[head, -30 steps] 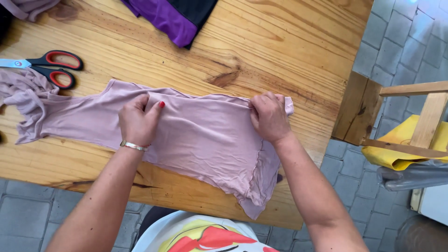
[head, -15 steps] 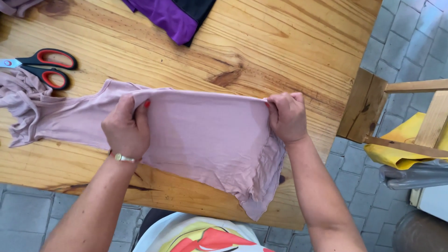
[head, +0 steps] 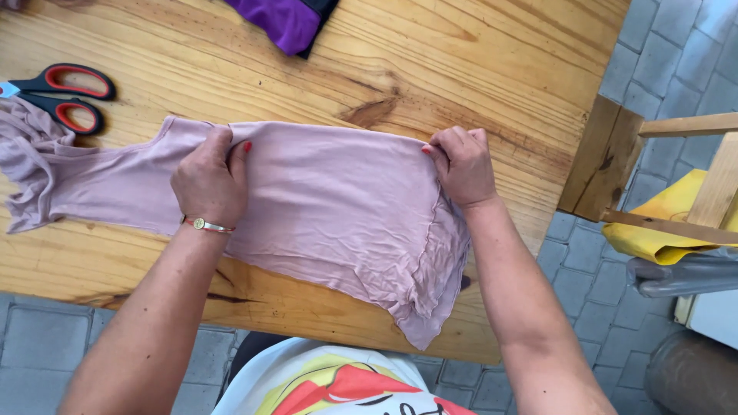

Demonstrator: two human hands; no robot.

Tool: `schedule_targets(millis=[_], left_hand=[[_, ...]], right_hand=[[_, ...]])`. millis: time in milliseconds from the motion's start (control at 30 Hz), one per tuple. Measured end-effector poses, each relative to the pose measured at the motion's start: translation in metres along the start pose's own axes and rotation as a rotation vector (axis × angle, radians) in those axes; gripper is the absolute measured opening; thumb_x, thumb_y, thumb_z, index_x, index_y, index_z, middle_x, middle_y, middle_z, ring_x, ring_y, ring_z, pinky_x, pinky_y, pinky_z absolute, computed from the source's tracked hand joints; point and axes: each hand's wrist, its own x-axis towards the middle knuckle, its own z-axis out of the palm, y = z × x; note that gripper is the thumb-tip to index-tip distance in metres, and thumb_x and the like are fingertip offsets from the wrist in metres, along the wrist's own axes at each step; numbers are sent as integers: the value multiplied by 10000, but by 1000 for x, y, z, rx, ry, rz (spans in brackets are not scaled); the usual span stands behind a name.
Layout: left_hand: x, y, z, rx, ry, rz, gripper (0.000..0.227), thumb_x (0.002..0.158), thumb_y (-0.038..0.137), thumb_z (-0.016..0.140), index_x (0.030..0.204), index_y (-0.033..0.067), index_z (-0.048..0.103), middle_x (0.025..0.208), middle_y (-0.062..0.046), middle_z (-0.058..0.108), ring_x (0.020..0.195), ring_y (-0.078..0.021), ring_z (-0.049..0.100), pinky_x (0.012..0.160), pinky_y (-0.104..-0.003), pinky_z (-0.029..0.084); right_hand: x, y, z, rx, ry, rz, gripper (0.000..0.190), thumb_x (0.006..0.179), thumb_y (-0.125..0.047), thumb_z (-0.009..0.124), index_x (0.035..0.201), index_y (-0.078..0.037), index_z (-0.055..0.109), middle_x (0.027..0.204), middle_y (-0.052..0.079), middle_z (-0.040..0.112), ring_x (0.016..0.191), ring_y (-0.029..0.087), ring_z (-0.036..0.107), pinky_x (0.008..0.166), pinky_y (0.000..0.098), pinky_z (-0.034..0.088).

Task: The person folds a light pink garment on a wooden table and uses scissors to cut along the edges, removing excess fabric. The person then folds the garment again and continues cutting to trim the shape.

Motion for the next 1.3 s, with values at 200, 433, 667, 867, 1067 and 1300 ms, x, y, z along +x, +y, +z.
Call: schedule_targets(millis=[200, 433, 667, 867, 1067, 1300], left_hand=[[-3, 17, -41, 21, 0, -8, 204, 1233, 472, 893, 1225, 293, 795, 967, -71, 825, 969, -412, 859, 762, -576, 675], [17, -6, -7, 256, -219, -71, 229, 1165, 526, 854, 1221, 306, 826, 870, -118, 850, 855, -465, 874, 734, -630, 665], [19, 3, -21, 1, -262, -190, 349, 1211, 438, 908, 1218, 179, 674, 1015, -238, 841, 903, -612, 767, 713, -706, 543], [2, -2, -49, -202, -461, -295, 607, 961, 506, 1066, 1308, 120, 752, 1021, -25, 888, 1026, -353, 828, 862, -549, 567], [-4, -20, -33, -22, -599, -214, 442, 1014, 483, 974, 883, 139, 729, 854, -119, 780, 872, -475, 741, 794, -598, 524], [-18, -14, -40, -608, -243, -90, 334, 1267, 164, 778, 1083, 140, 500, 902, 33, 467, 827, -170, 396, 749, -410, 356]], right_hand=[[-3, -7, -20, 75, 9, 5, 220, 1234, -407, 814, 1160, -212, 744, 1000, -14, 767, 969, 258, 803, 993, 407, 533], [6, 11, 10, 14, -82, 23, 257, 1175, -432, 880, 1159, -207, 757, 983, 19, 781, 974, 275, 815, 981, 426, 532], [-8, -41, -30, -207, -3, 55, 443, 1133, -462, 1014, 1281, -107, 795, 1270, 87, 742, 1190, 345, 664, 1087, 512, 400], [-95, -145, -58, 70, -116, -18, 193, 1159, -224, 896, 1199, -59, 804, 1184, 146, 798, 1076, 373, 705, 1009, 529, 486], [-170, -194, -41, 154, -380, 39, 233, 1106, -299, 852, 1180, -103, 750, 1241, 127, 749, 1027, 399, 677, 925, 525, 514], [-187, -209, -34, 134, -365, 107, 340, 998, -149, 856, 1332, -133, 794, 1317, 116, 744, 1126, 385, 688, 1030, 528, 527]])
